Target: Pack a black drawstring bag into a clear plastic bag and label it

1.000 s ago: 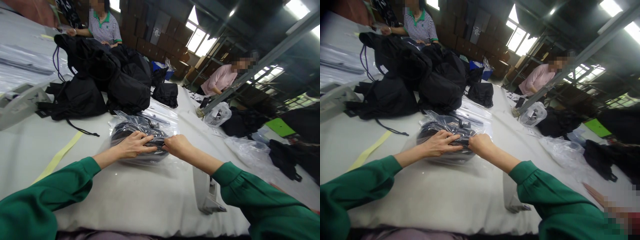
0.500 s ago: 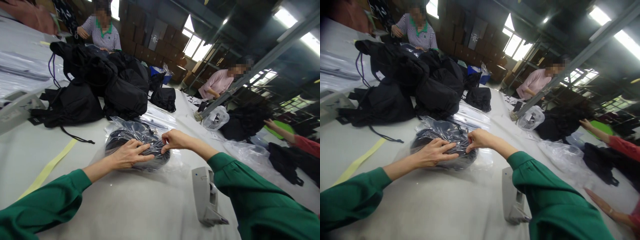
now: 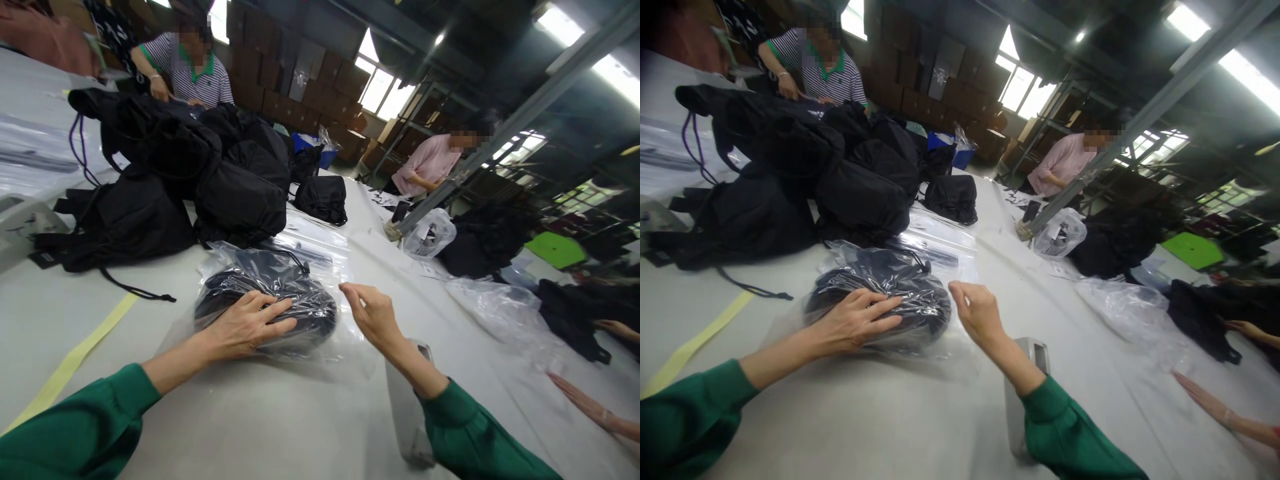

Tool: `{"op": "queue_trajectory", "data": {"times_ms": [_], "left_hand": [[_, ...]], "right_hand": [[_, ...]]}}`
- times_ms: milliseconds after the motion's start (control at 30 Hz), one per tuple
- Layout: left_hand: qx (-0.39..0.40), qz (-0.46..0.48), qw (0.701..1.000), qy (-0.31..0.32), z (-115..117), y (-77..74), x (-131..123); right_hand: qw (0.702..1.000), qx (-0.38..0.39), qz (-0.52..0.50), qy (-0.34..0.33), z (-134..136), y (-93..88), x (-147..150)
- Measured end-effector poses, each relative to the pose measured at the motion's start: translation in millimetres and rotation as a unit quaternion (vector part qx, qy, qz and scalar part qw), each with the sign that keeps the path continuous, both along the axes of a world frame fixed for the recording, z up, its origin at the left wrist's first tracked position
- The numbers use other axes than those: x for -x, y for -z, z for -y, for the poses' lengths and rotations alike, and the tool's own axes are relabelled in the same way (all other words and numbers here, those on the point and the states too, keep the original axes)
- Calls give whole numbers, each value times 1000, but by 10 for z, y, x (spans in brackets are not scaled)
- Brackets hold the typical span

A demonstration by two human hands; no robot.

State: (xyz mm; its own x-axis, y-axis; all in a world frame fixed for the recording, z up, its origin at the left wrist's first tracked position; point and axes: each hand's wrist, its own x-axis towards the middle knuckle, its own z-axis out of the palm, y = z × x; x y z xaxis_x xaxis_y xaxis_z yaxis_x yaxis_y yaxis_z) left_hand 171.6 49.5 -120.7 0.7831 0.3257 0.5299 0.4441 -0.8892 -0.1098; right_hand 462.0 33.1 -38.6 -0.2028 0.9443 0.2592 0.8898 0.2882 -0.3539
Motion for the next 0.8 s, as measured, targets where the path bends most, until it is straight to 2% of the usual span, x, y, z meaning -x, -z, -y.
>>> {"op": "queue_trajectory", "data": {"times_ms": [67, 133, 267, 367, 500, 667, 733, 800], "left_hand": [[-4, 12, 1000, 0, -6, -3, -5], [-9, 12, 1000, -1, -30, -39, 6], [-1, 8, 1000, -16, -118, -154, 86], [16, 19, 1000, -18, -161, -212, 181], [15, 12, 998, -62, -105, -307, 387], [33, -5, 987, -156, 37, -400, 745], [47, 4, 988, -150, 47, -366, 853], [74, 33, 990, -117, 24, -310, 924]], "right_hand": [[990, -88, 53, -95, 210, 99, 127], [975, -123, 107, -154, 344, 204, 258], [967, -146, 157, -138, 391, 231, 495], [961, -157, 152, -170, 301, 211, 701], [968, -148, 114, -168, 150, 357, 896], [971, -145, 99, -161, 97, 475, 855], [970, -150, 98, -163, 98, 469, 814], [970, -152, 97, -165, 96, 454, 781]]}}
